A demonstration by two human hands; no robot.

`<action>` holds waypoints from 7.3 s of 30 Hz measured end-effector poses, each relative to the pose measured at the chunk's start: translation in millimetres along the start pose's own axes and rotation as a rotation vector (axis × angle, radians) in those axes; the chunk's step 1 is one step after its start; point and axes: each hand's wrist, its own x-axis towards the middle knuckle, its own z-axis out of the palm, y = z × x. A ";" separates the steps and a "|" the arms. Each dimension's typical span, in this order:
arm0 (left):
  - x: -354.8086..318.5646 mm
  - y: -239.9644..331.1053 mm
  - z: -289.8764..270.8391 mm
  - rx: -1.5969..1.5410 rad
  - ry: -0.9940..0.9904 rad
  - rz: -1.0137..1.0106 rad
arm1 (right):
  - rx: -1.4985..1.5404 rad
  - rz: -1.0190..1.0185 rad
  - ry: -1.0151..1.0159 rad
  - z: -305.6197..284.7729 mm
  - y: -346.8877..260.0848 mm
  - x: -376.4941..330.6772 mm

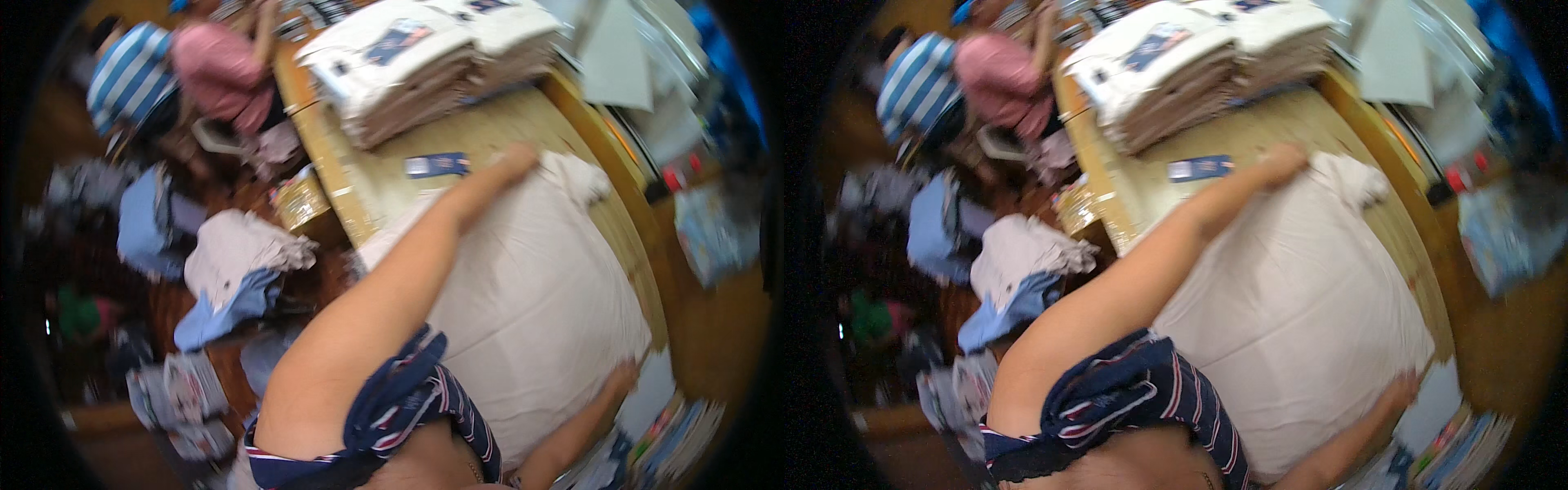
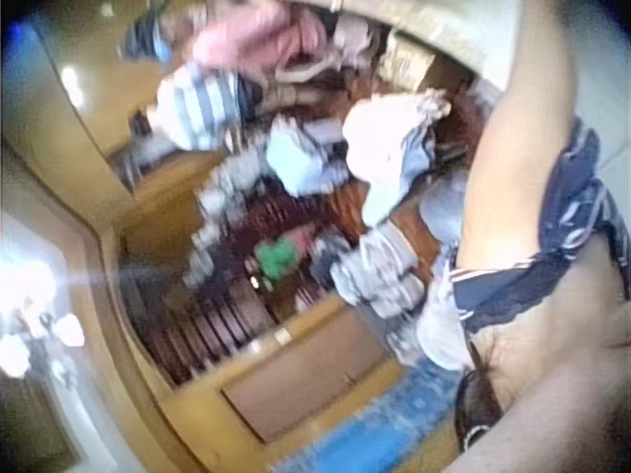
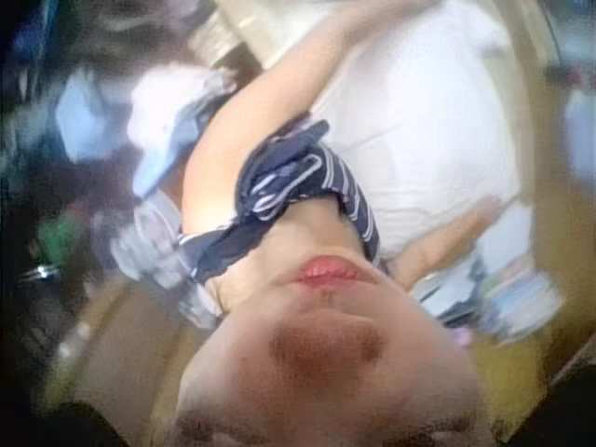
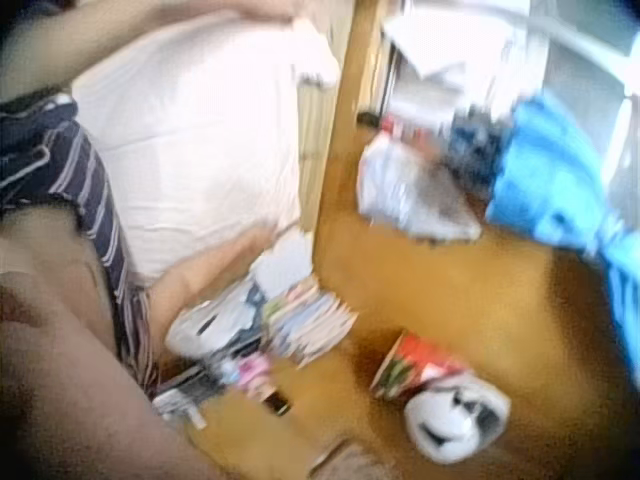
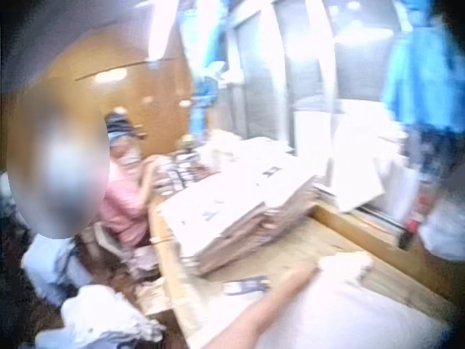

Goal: The person folds several shirts using a cardboard template and places them into plastic bags.

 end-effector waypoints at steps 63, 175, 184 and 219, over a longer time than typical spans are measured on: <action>-291.5 160.4 -2.7 -0.761 -0.121 0.539 | 0.648 -0.127 0.717 -214.8 -6.7 -126.0; -248.9 -43.9 -74.1 -0.217 -0.157 0.518 | 1.679 -0.580 -0.062 -177.1 -279.9 -79.5; -246.5 -43.3 -74.1 -0.223 -0.144 0.529 | 0.540 -0.717 -0.006 -120.4 -215.3 -190.9; -125.0 -2.1 -78.0 -0.007 -0.360 0.334 | 1.839 0.455 -0.113 -68.5 -117.3 -189.8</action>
